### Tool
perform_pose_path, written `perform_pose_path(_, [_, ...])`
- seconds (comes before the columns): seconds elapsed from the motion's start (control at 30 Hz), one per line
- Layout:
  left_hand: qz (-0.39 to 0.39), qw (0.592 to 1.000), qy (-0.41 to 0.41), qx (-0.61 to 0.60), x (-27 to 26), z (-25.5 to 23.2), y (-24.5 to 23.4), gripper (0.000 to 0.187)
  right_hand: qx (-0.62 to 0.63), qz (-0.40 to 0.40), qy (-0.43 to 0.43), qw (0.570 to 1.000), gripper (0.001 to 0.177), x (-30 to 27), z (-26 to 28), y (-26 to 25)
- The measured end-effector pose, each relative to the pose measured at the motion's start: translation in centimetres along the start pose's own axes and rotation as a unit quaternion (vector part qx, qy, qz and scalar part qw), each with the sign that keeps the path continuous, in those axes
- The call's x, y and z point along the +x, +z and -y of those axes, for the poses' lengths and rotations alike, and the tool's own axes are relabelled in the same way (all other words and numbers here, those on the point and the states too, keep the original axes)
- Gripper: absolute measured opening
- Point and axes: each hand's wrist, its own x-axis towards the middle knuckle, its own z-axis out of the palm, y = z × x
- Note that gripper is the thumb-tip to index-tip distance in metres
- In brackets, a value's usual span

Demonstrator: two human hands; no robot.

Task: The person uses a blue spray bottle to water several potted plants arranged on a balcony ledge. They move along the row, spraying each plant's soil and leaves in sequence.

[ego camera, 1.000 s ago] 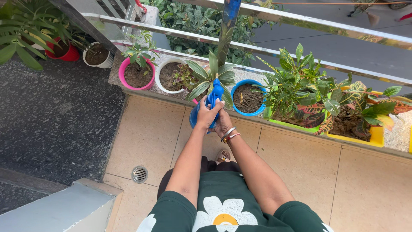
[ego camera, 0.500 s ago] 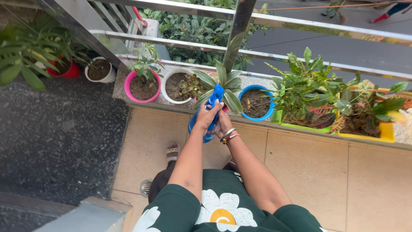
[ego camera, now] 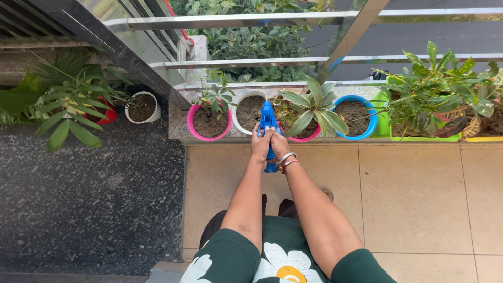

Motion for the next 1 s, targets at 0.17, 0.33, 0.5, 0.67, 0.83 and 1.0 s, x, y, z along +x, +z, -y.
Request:
perform_pose_path(0.17, [0.02,1.0,0.007,0.021,0.6,-1.0,-2.7,0.105,0.202,0.011,-0.119,0.972,0.061,3.5,-4.2,3.0])
perform_pose_path(0.33, [0.003,0.989,-0.008,0.15,-0.5,-1.2,-3.7,0.105,0.319,0.092,-0.051,0.942,0.055,2.2,-5.8,3.3])
perform_pose_path(0.5, [-0.012,0.936,-0.006,0.352,-1.6,-3.9,-3.7,0.105,0.365,0.11,-0.023,0.924,0.05,-1.8,-3.2,5.2])
perform_pose_path(0.67, [0.008,0.895,-0.007,0.445,-2.7,-5.9,-3.2,0.108,0.432,0.176,-0.049,0.883,0.053,-2.0,-3.1,5.7])
perform_pose_path(0.83, [0.016,0.895,0.003,0.446,-2.3,-5.9,-4.4,0.104,0.417,0.112,-0.066,0.9,0.043,1.2,-6.2,5.8])
perform_pose_path(1.0, [0.017,0.887,0.01,0.461,-2.1,-6.2,-5.1,0.104,0.448,0.109,-0.074,0.884,0.051,0.1,-5.3,7.4])
